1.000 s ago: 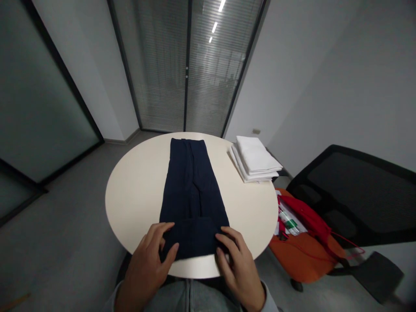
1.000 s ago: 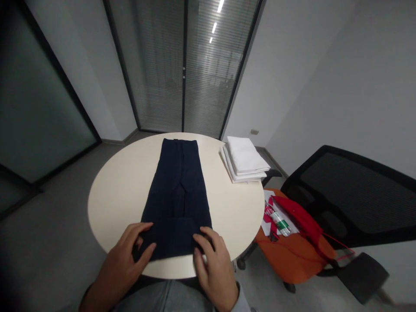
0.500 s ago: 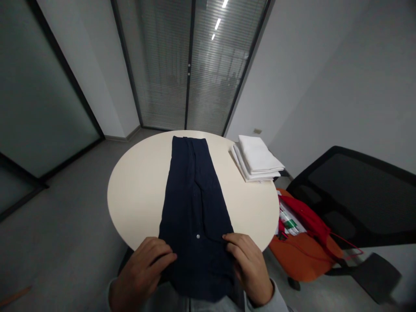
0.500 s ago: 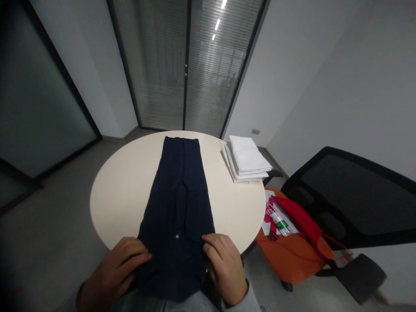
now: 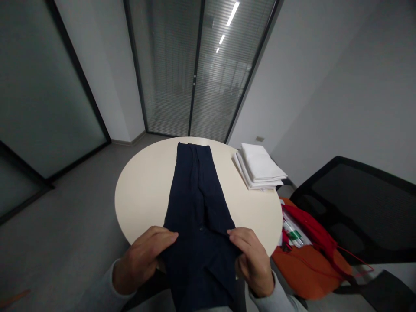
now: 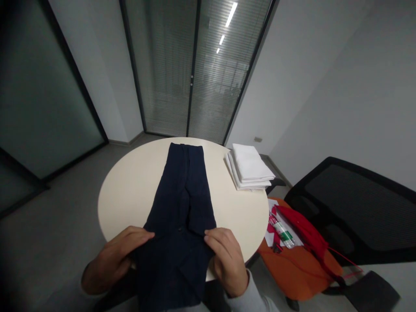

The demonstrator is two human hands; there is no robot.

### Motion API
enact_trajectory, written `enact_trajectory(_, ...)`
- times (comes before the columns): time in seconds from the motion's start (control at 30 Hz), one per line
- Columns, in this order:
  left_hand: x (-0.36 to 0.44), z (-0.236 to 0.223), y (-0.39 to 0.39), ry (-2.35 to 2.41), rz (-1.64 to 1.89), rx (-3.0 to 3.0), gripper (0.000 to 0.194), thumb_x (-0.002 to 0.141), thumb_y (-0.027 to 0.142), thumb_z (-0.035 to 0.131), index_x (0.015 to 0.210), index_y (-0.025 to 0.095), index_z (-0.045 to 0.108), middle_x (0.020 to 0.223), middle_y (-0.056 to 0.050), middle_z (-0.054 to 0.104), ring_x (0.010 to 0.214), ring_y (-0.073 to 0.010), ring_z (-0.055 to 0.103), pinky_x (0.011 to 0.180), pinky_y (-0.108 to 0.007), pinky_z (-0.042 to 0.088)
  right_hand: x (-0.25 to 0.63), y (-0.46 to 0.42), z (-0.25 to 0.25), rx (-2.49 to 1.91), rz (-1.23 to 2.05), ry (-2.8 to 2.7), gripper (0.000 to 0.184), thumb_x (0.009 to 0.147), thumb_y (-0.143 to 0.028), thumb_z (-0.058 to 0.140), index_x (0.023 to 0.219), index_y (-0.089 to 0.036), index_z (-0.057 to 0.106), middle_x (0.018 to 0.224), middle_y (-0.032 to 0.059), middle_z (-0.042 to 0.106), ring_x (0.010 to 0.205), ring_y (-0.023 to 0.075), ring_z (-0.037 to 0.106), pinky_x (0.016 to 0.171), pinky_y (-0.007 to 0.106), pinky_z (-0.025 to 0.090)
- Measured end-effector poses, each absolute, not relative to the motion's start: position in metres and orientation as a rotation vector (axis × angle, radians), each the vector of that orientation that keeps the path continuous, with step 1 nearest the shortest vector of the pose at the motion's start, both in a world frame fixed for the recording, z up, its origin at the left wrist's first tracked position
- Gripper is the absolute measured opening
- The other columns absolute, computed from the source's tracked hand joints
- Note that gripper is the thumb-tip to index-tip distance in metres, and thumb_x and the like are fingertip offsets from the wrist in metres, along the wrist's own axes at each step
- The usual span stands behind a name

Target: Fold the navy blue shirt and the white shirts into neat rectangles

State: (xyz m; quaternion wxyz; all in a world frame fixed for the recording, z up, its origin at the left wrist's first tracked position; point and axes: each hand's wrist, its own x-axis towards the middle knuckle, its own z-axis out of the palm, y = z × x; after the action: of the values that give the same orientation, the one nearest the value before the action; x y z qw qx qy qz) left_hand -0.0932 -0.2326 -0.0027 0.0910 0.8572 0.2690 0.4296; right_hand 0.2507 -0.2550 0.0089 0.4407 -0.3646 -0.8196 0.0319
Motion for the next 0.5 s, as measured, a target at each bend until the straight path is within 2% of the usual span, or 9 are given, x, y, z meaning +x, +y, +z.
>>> enact_trajectory(0.07, -0.091, -0.004, -0.233, 0.89, 1.298, 2.509, 0.072, 0.093, -0.001, 0.042, 0.159, 0.03, 0.037, 0.119, -0.007, 0.076, 0.109, -0.0202, 0.07, 0.091, -0.035, 0.062, 0.255, -0.256, 0.003, -0.972, 0.127, -2.033, 0.046, 0.098, -0.012, 0.045, 0.14, -0.027, 0.056, 0.118, 0.0105, 0.072, 0.109, 0.0262, 0.069, 0.088, 0.044, 0.061)
enact_trajectory(0.1, -0.089, -0.005, -0.233, 0.933, 1.282, 2.505, 0.074, 0.092, -0.001, 0.042, 0.159, 0.029, 0.037, 0.119, -0.006, 0.076, 0.109, -0.0198, 0.07, 0.092, -0.034, 0.062, 0.257, -0.256, 0.0, -1.039, 0.151, -2.025, 0.048, 0.096, -0.013, 0.048, 0.141, -0.027, 0.056, 0.12, 0.0108, 0.072, 0.111, 0.0265, 0.068, 0.09, 0.044, 0.061)
enact_trajectory(0.17, -0.087, -0.007, -0.231, 0.945, 1.227, 2.537, 0.068, 0.09, -0.001, 0.042, 0.152, 0.027, 0.049, 0.12, -0.006, 0.075, 0.11, -0.0196, 0.069, 0.094, -0.035, 0.061, 0.26, -0.253, -0.004, -1.163, 0.199, -2.021, 0.051, 0.09, -0.013, 0.054, 0.139, -0.025, 0.057, 0.125, 0.0116, 0.069, 0.116, 0.0273, 0.066, 0.095, 0.045, 0.06)
enact_trajectory(0.27, -0.085, -0.005, -0.225, 0.827, 1.216, 2.596, 0.057, 0.09, -0.002, 0.041, 0.135, 0.024, 0.063, 0.114, -0.006, 0.077, 0.108, -0.0193, 0.069, 0.095, -0.037, 0.059, 0.263, -0.246, -0.004, -1.118, 0.232, -2.083, 0.047, 0.088, -0.01, 0.052, 0.131, -0.026, 0.062, 0.124, 0.0094, 0.071, 0.12, 0.0266, 0.065, 0.101, 0.047, 0.057)
enact_trajectory(0.4, -0.087, 0.007, -0.216, 0.716, 1.313, 2.601, 0.049, 0.095, 0.001, 0.039, 0.131, 0.022, 0.065, 0.111, -0.008, 0.077, 0.105, -0.02, 0.071, 0.091, -0.037, 0.06, 0.262, -0.238, 0.007, -0.975, 0.226, -2.087, 0.041, 0.092, -0.009, 0.048, 0.125, -0.026, 0.064, 0.114, 0.0077, 0.075, 0.108, 0.0234, 0.071, 0.09, 0.04, 0.06)
enact_trajectory(0.5, -0.088, 0.015, -0.209, 0.679, 1.364, 2.57, 0.047, 0.097, 0.002, 0.04, 0.133, 0.021, 0.063, 0.113, -0.01, 0.076, 0.109, -0.0206, 0.07, 0.092, -0.037, 0.06, 0.258, -0.234, 0.017, -0.956, 0.205, -1.98, 0.04, 0.09, -0.006, 0.048, 0.12, -0.026, 0.066, 0.112, 0.0067, 0.077, 0.102, 0.0215, 0.074, 0.085, 0.036, 0.061)
